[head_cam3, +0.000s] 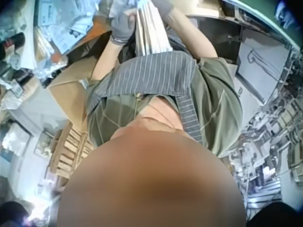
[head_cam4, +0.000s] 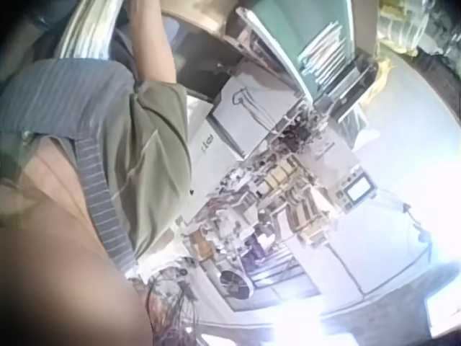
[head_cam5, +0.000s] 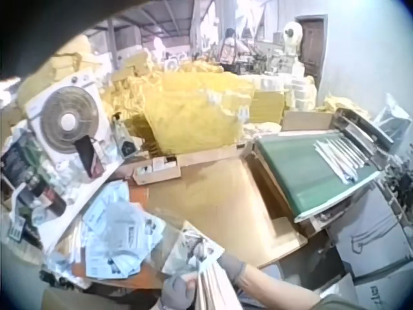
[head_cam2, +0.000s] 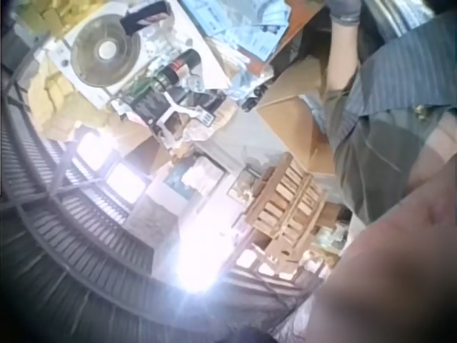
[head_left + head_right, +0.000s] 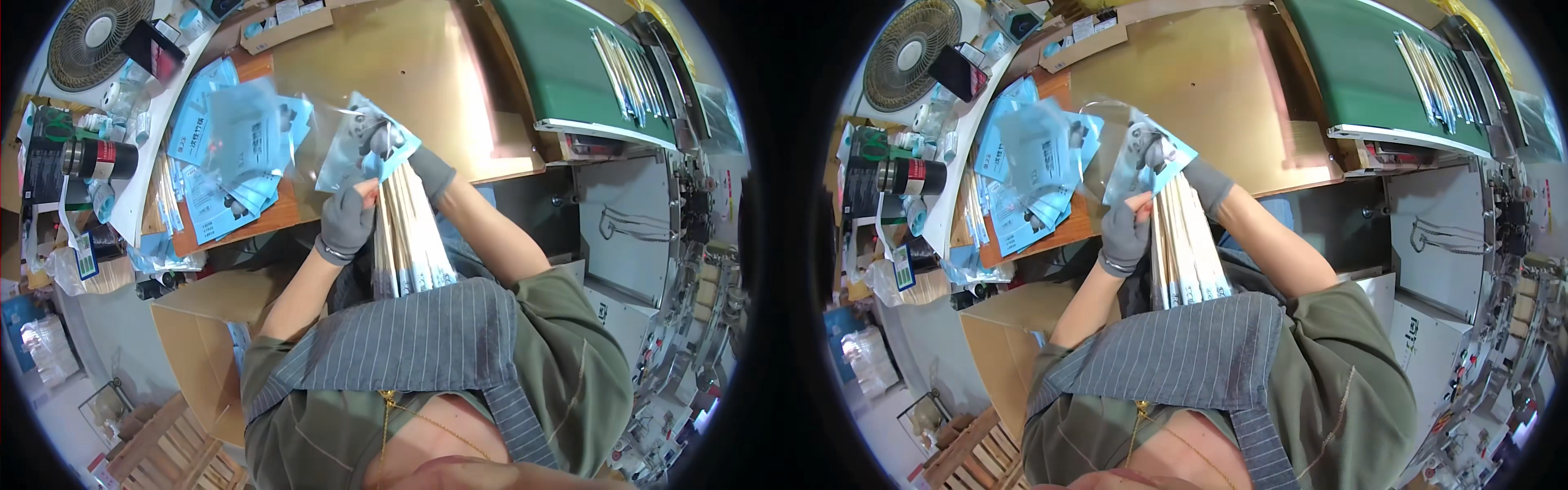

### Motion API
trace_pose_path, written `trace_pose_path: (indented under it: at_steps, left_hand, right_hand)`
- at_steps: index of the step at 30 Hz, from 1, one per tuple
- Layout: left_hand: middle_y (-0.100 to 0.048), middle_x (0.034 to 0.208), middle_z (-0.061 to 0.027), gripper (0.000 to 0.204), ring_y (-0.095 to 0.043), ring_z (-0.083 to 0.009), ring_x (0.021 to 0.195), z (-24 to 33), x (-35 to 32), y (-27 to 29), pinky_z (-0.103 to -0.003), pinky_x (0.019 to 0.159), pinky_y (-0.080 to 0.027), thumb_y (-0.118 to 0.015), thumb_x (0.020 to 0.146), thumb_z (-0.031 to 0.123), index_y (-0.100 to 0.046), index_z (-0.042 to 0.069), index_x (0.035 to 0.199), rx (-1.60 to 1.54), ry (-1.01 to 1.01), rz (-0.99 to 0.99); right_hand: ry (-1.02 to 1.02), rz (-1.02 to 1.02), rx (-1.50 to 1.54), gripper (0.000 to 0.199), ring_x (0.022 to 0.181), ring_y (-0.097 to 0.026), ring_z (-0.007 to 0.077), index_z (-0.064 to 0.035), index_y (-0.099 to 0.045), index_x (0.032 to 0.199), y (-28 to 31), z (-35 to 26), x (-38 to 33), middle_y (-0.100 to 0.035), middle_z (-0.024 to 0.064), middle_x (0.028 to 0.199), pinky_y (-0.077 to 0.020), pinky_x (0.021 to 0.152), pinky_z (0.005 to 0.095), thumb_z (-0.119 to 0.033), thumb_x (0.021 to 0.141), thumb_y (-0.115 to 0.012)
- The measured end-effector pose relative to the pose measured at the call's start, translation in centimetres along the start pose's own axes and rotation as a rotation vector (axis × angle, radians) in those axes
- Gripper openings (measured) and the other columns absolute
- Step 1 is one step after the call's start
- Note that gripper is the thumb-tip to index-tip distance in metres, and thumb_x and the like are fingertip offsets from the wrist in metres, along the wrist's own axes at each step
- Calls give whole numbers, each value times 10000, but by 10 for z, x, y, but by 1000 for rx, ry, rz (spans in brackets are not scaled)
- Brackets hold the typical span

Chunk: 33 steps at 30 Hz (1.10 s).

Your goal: Sorting bundles of wooden sticks and placing them into blue plastic bags.

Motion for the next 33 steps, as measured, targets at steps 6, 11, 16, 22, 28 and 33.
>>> trace_pose_path:
  at_steps: [6,11,16,22,28,33]
  left_hand:
    - [-634,831,-128,134,-621,-290,664,45,-44,25,-357,586,-500,-567,888,105,-596,27,993,-189,44,-143]
    - [-621,799,-140,99,-613,-324,666,66,24,37,-376,586,-490,-570,887,104,-581,13,924,-136,199,-107]
    - [-610,708,-132,71,-598,-243,582,70,153,98,-313,556,-456,-561,888,110,-594,51,910,8,-28,-72]
    - [-567,704,19,151,-500,-71,635,47,195,128,-225,585,-402,-571,918,140,-622,-1,936,164,-88,-383]
    - [-636,1010,-186,546,-645,-294,883,-79,20,18,-420,691,-535,-456,924,546,-514,111,1248,-1599,1249,-61]
    - [-480,1233,-249,741,-546,-500,1053,-1,26,11,-611,760,-501,-359,917,621,-348,35,1369,-1423,990,-458]
  right_hand:
    - [-226,141,16,514,1001,-627,235,-68,-485,1299,6,50,-126,-592,125,1240,-499,877,345,-396,909,-554]
    - [437,577,-1843,333,633,-623,207,-82,-597,1035,3,-32,-114,-604,137,713,-455,566,393,-225,757,-713]
    - [948,386,-1468,85,674,-605,126,-28,-577,893,-94,-134,-92,-620,79,738,-462,607,263,-64,817,-585]
    - [773,222,-1524,154,577,-566,143,-36,-625,866,-144,-195,-84,-588,62,625,-458,565,285,-48,813,-481]
    - [976,-124,-1391,167,543,-579,120,-35,-618,791,-169,-162,-78,-571,61,606,-450,525,284,-64,831,-459]
    - [1104,-23,-1130,195,585,-628,111,-34,-663,842,-171,-173,-66,-597,40,646,-515,561,244,-75,853,-473]
Point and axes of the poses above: each hand's wrist, its own x-axis towards the middle knuckle, its own y-axis out of the back of the hand, z = x × y, the point moved 3 cm from there along x, towards the middle knuckle
